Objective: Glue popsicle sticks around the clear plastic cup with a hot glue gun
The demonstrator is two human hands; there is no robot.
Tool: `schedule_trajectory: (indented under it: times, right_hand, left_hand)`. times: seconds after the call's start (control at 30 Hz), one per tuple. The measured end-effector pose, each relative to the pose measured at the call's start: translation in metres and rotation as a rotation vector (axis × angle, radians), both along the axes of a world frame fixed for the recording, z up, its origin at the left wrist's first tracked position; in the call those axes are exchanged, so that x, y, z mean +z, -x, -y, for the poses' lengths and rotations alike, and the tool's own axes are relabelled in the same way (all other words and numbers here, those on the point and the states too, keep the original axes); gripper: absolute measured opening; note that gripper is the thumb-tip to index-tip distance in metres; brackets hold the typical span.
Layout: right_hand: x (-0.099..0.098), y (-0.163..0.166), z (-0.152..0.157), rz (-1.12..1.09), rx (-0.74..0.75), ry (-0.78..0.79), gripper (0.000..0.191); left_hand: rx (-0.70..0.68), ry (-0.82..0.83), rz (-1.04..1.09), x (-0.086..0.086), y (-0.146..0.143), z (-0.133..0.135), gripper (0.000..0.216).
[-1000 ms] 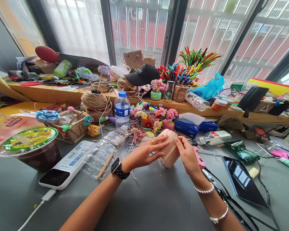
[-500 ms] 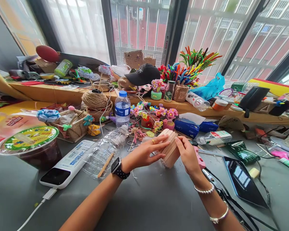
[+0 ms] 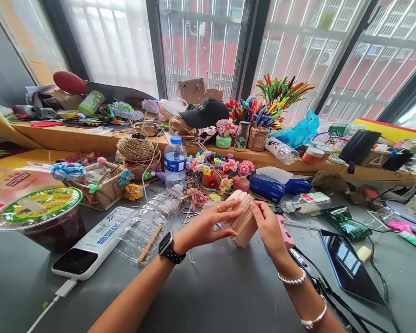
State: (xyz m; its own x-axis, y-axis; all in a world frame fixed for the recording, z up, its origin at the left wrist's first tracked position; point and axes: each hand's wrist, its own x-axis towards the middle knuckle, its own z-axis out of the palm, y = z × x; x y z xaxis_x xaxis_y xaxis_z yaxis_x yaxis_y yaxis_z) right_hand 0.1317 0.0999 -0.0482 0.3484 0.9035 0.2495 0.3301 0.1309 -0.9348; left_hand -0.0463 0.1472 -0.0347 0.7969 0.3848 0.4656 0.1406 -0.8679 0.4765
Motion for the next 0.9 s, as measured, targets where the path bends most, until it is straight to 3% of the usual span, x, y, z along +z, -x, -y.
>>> schedule_trajectory:
  times: [0.5,0.73,0.9]
  right_hand:
    - [-0.0003,-0.0008,-0.0011,-0.021,0.004,0.014,0.030]
    - [-0.0005,0.0001,-0.0019,-0.031,-0.002,-0.008,0.030]
    - [-0.0014,0.0013,-0.0013,-0.052,-0.003,-0.017,0.030]
  left_hand:
    - [-0.001,0.040,0.053,-0.0038,-0.0009,-0.0042,0.039]
    - [0.039,-0.119,0.061,-0.0067,-0.0013,-0.0038,0.031]
    - [0.088,-0.217,0.050,-0.0048,-0.0050,0.0032,0.044]
